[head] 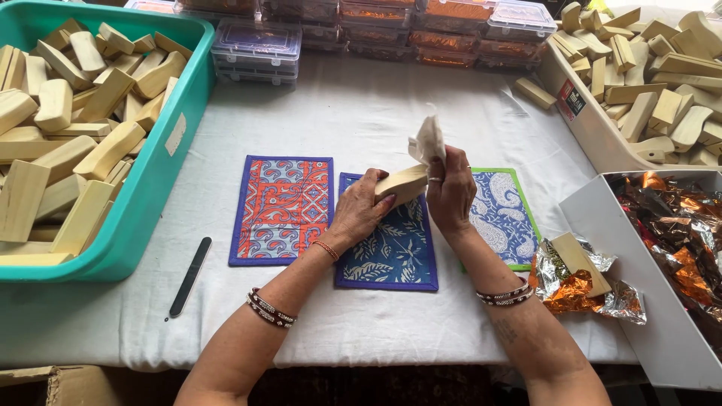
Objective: The person wipes a wooden block with a white cloth, then wraps it in foil and places it in a container. They repeat this process with another wooden block, wiping it clean before wrapping it in foil.
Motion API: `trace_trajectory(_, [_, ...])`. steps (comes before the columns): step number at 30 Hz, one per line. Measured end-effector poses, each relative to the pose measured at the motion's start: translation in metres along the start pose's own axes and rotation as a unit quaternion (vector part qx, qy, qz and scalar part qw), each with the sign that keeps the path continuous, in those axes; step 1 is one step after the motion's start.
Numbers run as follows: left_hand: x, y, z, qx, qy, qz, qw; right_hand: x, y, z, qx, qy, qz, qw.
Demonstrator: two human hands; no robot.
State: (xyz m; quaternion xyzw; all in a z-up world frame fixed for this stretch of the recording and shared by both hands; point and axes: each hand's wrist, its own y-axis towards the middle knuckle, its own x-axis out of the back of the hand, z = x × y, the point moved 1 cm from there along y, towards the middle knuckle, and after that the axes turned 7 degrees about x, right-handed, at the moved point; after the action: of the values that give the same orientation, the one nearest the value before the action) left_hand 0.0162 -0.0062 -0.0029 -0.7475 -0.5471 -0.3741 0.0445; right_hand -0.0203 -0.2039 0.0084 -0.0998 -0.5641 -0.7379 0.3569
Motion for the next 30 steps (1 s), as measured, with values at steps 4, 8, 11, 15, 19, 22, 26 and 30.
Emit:
trace_trajectory(4, [-0.007, 0.006, 0.008, 0.14, -0.068, 0.126, 0.98, 0.001, -0.004, 0.038, 0.124, 0.041, 0.009, 0.991])
trace_trajectory(8, [0.001, 0.002, 0.002, 0.102, 0.047, 0.099, 0.989, -0.001, 0.001, 0.042, 0.145, 0.013, 0.119, 0.982])
trace_trajectory(11, [0.004, 0.003, 0.001, 0.026, 0.127, 0.017, 0.991, -0.003, 0.008, 0.029, 0.066, 0.001, 0.16, 0.985])
trace_trajectory(15, [0.003, 0.001, 0.003, 0.063, 0.132, 0.03, 0.989, -0.005, 0.007, 0.003, -0.074, -0.023, 0.173, 0.982])
trace_trajectory(19, [0.012, -0.003, -0.004, 0.023, 0.14, 0.045, 0.989, -0.004, 0.002, -0.018, -0.123, -0.041, 0.138, 0.982])
trace_trajectory(22, [0.009, -0.001, -0.001, -0.011, 0.188, 0.037, 0.981, -0.001, 0.002, -0.009, -0.148, -0.038, 0.096, 0.984])
trace_trajectory(26, [0.001, -0.001, 0.009, -0.006, 0.178, 0.014, 0.984, -0.008, -0.005, 0.025, -0.008, 0.003, 0.07, 0.998])
trace_trajectory(30, [-0.005, 0.003, 0.016, 0.025, 0.218, 0.087, 0.972, -0.017, -0.008, 0.046, 0.194, -0.011, 0.145, 0.97])
